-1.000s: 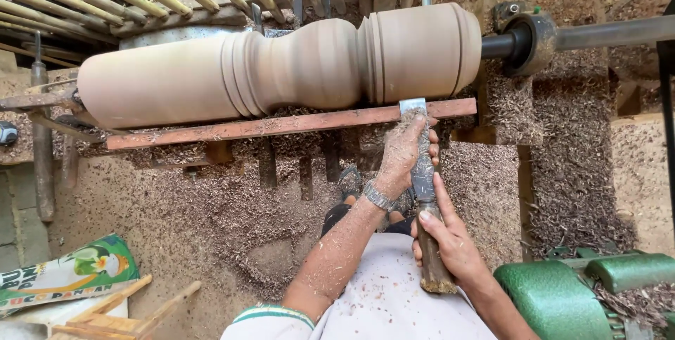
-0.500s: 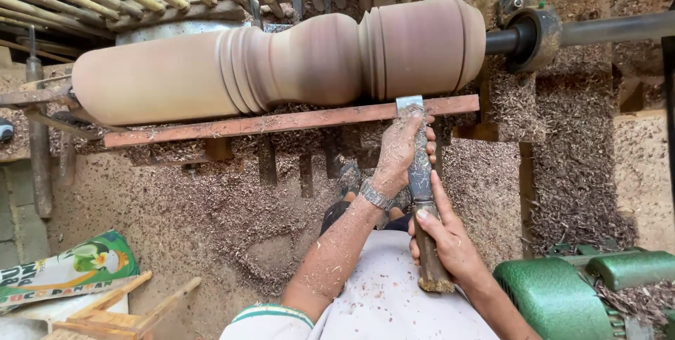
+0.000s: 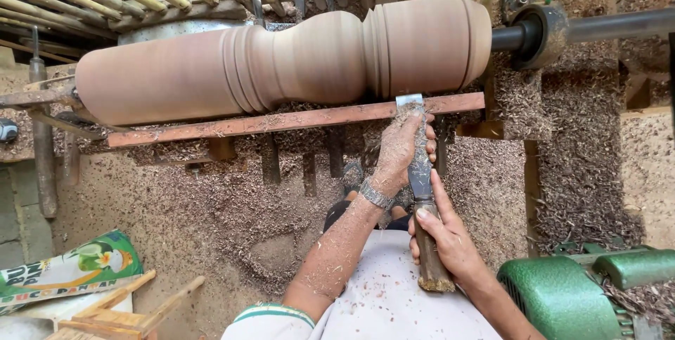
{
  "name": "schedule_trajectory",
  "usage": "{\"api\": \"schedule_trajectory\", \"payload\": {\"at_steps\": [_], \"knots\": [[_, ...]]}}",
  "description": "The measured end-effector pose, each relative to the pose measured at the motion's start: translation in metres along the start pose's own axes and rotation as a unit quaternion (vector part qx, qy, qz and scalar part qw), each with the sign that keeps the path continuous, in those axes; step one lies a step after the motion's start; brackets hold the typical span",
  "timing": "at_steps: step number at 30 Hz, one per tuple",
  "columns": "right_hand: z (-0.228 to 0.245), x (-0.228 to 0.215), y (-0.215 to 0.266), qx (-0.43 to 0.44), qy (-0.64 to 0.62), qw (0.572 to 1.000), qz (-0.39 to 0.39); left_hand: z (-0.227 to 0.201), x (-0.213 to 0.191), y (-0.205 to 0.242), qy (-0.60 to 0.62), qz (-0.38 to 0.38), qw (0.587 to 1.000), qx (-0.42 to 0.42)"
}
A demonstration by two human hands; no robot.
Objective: Shaping a piece of wood on a rotating lathe using a chisel to create a furniture leg.
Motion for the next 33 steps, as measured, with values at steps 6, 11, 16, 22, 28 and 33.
{"api": "schedule_trajectory", "payload": {"at_steps": [6, 11, 16, 22, 28, 33], "knots": [[-0.003, 0.003, 0.001, 0.001, -0.003, 1.000, 0.004, -0.003, -0.002, 0.003, -0.011, -0.011, 1.000, -0.010], [-0.002, 0.007, 0.001, 0.005, -0.010, 1.000, 0.002, -0.002, -0.008, -0.002, -0.021, -0.016, 1.000, -0.012], [-0.004, 0.010, 0.001, 0.012, -0.015, 1.000, 0.000, -0.007, -0.006, 0.007, -0.022, -0.008, 1.000, 0.007], [-0.004, 0.013, -0.002, 0.016, -0.013, 1.000, 0.002, -0.012, -0.009, 0.007, -0.021, -0.021, 1.000, -0.004], [-0.004, 0.016, -0.001, 0.021, -0.006, 1.000, -0.001, -0.009, -0.013, 0.003, -0.005, -0.005, 1.000, 0.002], [-0.004, 0.016, -0.003, 0.021, -0.004, 1.000, 0.002, -0.012, -0.012, 0.006, 0.001, -0.008, 1.000, -0.011]]}}
Point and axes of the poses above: each hand's wrist, its own y-axis away from the middle knuckle, its own x-axis out of the palm, z = x × y, the point moved 2 cm from there along -y, towards the middle knuckle, and after that the axes turned 2 degrees about -x, right-handed, at the moved point
